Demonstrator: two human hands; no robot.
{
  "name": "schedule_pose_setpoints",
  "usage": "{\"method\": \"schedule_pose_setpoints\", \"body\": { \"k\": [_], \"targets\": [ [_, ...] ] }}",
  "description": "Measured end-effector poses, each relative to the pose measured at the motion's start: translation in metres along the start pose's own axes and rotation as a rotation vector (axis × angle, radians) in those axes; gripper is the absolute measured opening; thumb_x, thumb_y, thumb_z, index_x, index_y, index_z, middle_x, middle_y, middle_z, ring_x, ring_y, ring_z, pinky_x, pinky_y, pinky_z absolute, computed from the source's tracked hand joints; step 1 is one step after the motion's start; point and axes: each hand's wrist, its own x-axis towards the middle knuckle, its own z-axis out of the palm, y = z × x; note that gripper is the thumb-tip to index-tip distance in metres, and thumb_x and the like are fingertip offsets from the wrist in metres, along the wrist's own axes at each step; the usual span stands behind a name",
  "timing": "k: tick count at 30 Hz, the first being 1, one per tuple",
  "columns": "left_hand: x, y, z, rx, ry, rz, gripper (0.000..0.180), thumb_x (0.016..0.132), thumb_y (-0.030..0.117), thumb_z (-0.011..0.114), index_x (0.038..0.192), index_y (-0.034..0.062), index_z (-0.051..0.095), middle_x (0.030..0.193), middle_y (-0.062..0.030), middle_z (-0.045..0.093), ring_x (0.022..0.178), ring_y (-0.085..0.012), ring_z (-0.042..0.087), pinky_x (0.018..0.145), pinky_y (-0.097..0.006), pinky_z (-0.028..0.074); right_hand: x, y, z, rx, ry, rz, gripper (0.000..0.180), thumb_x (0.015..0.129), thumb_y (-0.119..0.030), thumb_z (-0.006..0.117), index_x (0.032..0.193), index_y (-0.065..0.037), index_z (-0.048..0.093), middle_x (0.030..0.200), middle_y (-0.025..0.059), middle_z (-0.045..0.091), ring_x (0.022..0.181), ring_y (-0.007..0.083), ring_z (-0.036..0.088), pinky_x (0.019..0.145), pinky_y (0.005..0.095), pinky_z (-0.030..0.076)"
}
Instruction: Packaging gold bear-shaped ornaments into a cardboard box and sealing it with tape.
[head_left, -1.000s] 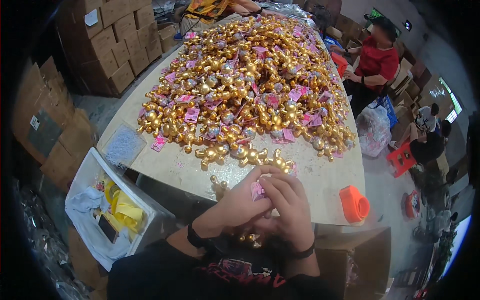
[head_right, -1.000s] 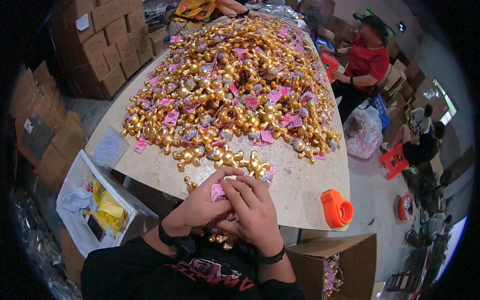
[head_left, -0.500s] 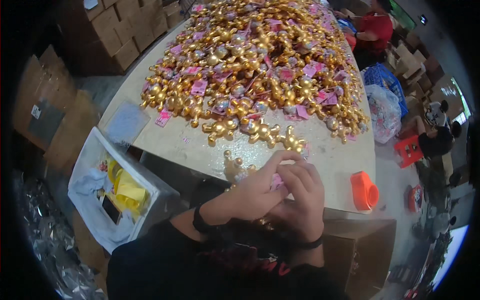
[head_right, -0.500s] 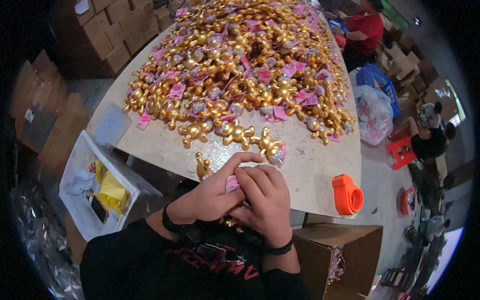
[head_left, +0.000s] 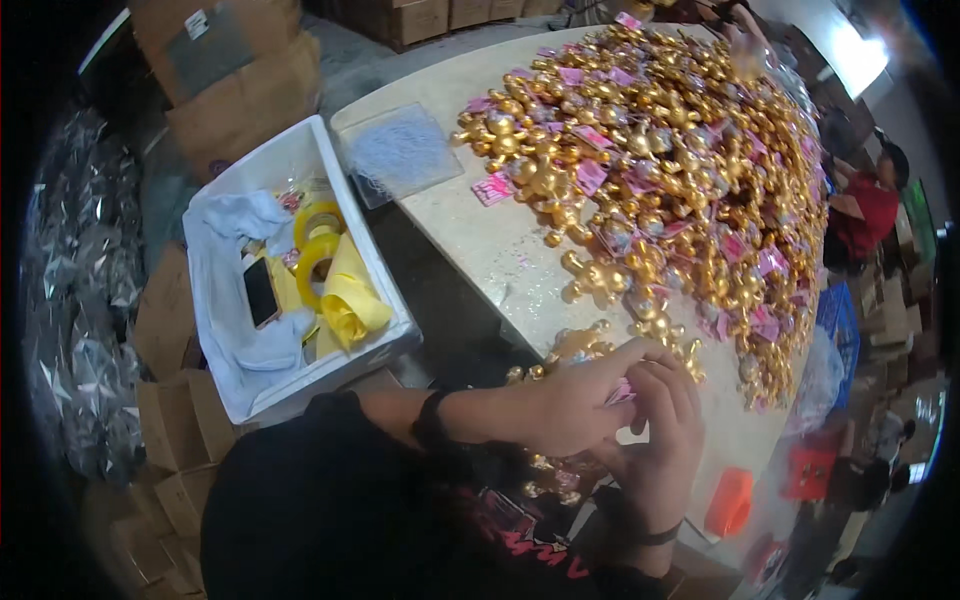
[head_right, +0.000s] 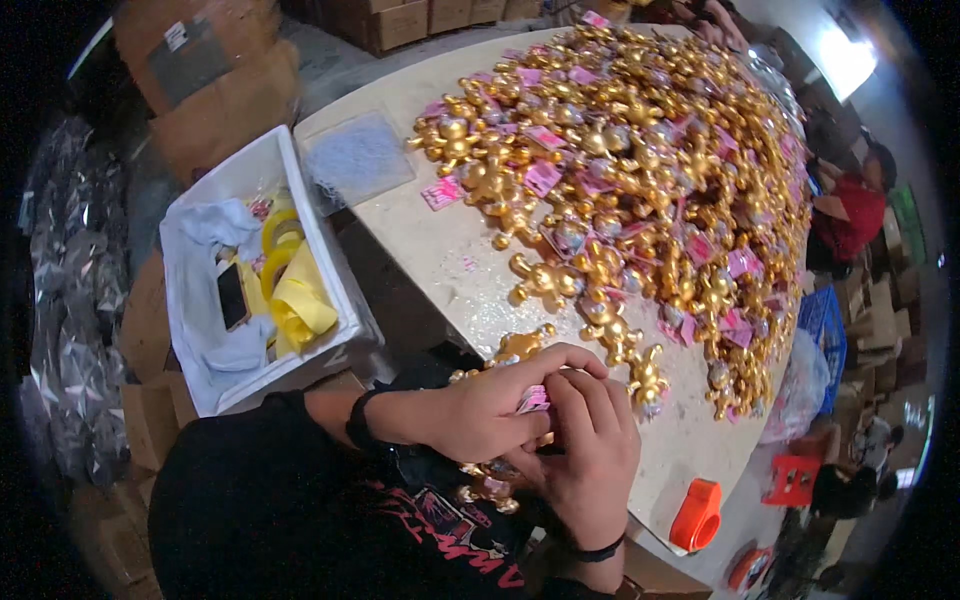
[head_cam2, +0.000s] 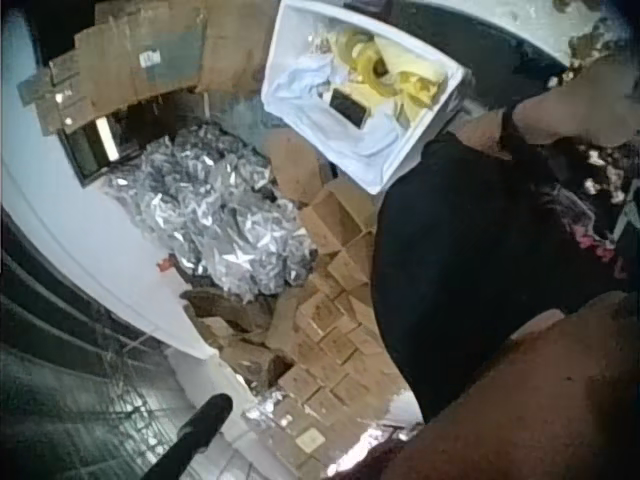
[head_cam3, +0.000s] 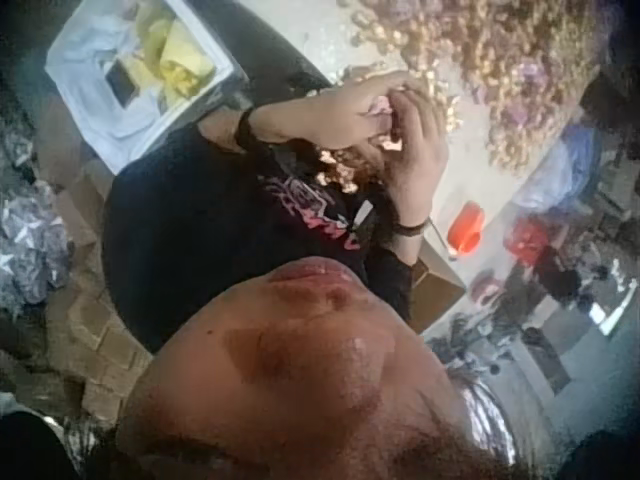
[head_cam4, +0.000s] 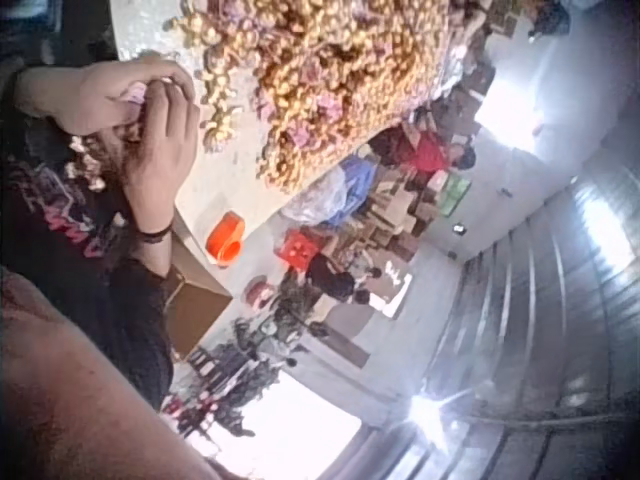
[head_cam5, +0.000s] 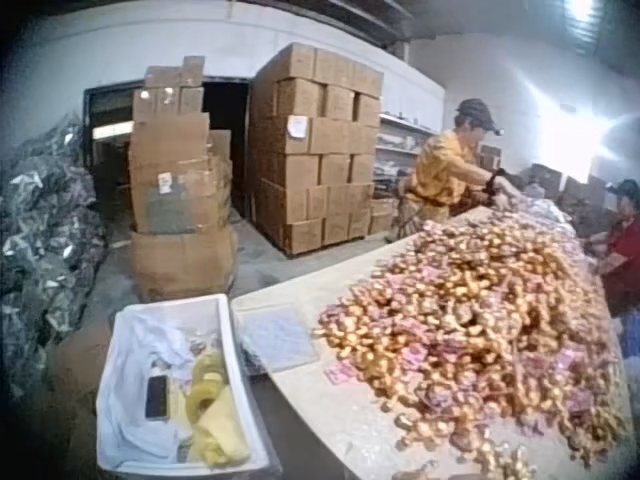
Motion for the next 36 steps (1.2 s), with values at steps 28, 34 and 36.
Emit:
{"method": "schedule_pose_setpoints", "body": {
  "k": [28, 34, 36],
  "targets": [
    [-0.122, 0.061, -0.096, -0.159, 0.201, 0.056, 0.054, 0.105, 0.044, 0.061, 0.075, -0.0002, 0.062, 0.069, -0.0032, 0.045, 0.06, -0.0139, 0.039, 0.057, -0.031, 0.034, 0.156, 0.018, 0.145, 0.298, -0.015, -0.096, 0.009, 0.091, -0.013, 0.07, 0.095, -0.008, 0.076, 0.084, 0.0167, 0.073, 0.079, 0.0364, 0.072, 0.071, 0.0451, 0.057],
    [-0.099, 0.045, -0.094, -0.043, -0.052, -0.105, 0.034, 0.106, 0.028, 0.058, 0.089, 0.0016, 0.07, 0.085, -0.007, 0.064, 0.071, -0.0183, 0.053, 0.074, -0.032, 0.043, 0.018, 0.052, 0.033, 0.26, 0.049, 0.017, 0.019, 0.084, 0.001, 0.073, 0.1, -0.008, 0.077, 0.086, 0.0107, 0.072, 0.081, 0.031, 0.071, 0.07, 0.0393, 0.056],
    [-0.079, 0.047, -0.083, 0.044, -0.159, -0.143, 0.029, 0.105, 0.024, 0.058, 0.093, 0.0014, 0.07, 0.088, -0.0079, 0.065, 0.072, -0.0194, 0.055, 0.072, -0.033, 0.044, -0.025, 0.063, 0.004, 0.301, 0.026, 0.091, 0.028, 0.08, 0.007, 0.073, 0.104, -0.007, 0.078, 0.088, 0.0103, 0.073, 0.083, 0.0297, 0.072, 0.073, 0.0369, 0.056]
  ]
}}
